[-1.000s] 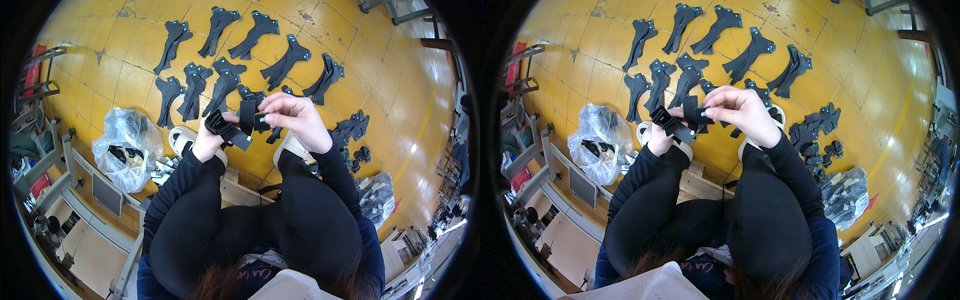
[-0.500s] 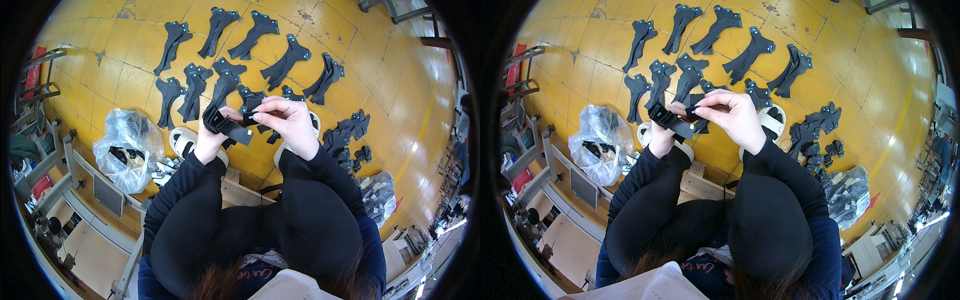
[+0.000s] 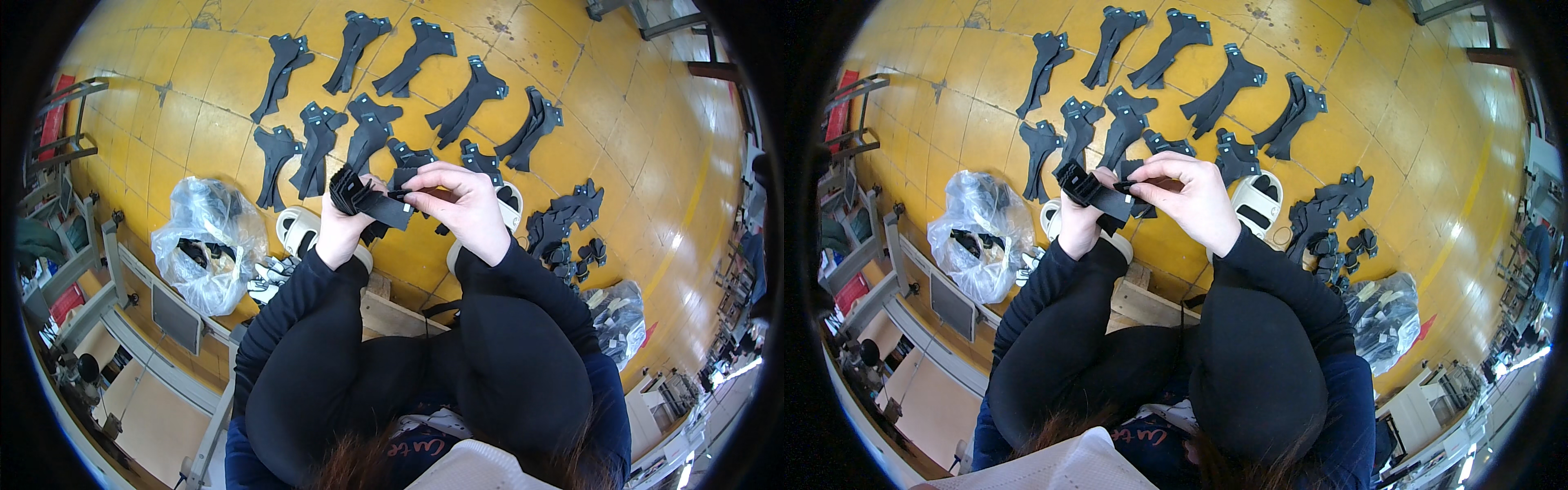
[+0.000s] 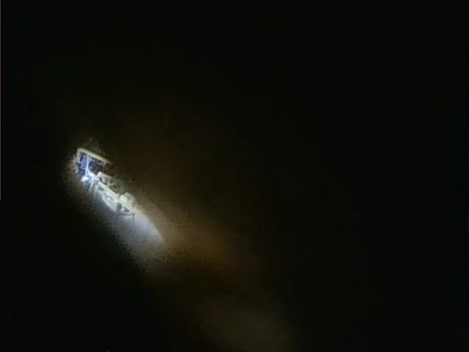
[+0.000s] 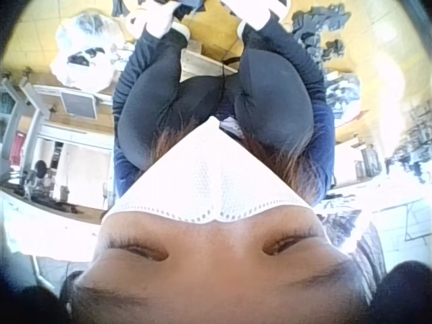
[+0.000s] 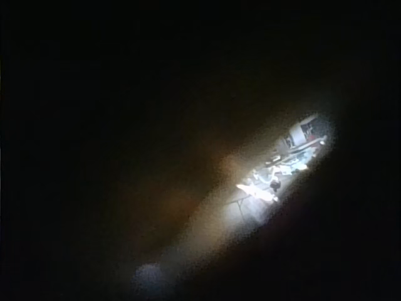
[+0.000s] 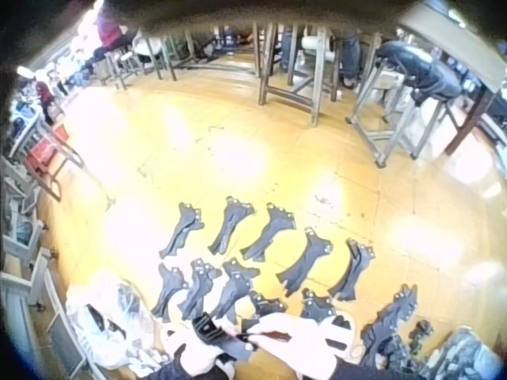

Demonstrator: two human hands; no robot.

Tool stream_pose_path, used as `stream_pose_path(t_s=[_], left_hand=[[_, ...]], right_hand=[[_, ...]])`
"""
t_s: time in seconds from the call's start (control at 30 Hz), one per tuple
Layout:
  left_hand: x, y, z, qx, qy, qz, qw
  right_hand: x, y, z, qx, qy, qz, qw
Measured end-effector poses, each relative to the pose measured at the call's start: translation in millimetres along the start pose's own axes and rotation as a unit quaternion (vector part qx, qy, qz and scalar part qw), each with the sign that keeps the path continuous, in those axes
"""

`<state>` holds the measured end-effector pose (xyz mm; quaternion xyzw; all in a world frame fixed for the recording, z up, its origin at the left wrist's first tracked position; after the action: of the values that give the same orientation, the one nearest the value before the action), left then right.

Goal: The person sits on the floor and repeatedly picks up small black plastic parts, aligns them into stacks, and places the stacks into a clear plastic bag. The person also arranges remaining parts on the floor in rows.

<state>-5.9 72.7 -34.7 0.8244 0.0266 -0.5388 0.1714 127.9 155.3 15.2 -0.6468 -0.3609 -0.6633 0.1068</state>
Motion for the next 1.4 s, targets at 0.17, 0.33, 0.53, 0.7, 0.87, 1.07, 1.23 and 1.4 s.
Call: stream_pose_path(t_s=[0.17, 0.33, 0.53, 0.7, 0.87, 1.07, 1.23, 1.4], left_hand=[[0, 3, 5, -0.062, 0.056, 0.021, 0.996], [-9, 1, 5, -0.079, 0.092, 0.046, 0.992], [-13, 3, 6, -0.1, 0.099, 0.059, 0.988], [-14, 3, 0, -0.083, 0.106, 0.085, 0.987], [-16, 2, -1, -0.075, 0.106, 0.079, 0.988], [-16, 2, 1, -0.077, 0.117, 0.071, 0.988], [-10, 2, 0, -0.078, 0.105, 0.091, 0.987], [-2, 3, -2, -0.037, 0.034, 0.089, 0.995]], right_hand=[[0, 0, 1, -0.003, -0.013, 0.002, 1.0], [-6, 1, 5, 0.006, -0.087, -0.035, 0.996], [-6, 1, 5, 0.012, -0.098, -0.038, 0.994], [-5, 2, 5, 0.011, -0.068, -0.035, 0.997], [-1, 3, 4, 0.012, -0.054, -0.027, 0.998], [3, 3, -3, 0.059, -0.051, -0.019, 0.997], [-1, 6, -13, 0.072, -0.106, -0.022, 0.991], [-30, -1, -9, 0.066, -0.05, -0.04, 0.996]])
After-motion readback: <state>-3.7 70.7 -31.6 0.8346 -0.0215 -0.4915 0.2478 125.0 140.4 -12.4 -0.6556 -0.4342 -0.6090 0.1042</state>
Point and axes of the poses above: each hand's wrist, its own y-axis away from the middle knuckle, its own z-axis out of the back of the hand, x = y × z, the point moved 8 cm from there along -y, towards the middle knuckle, and after that the axes turned 1 degree about -z, right-handed, at the moved point
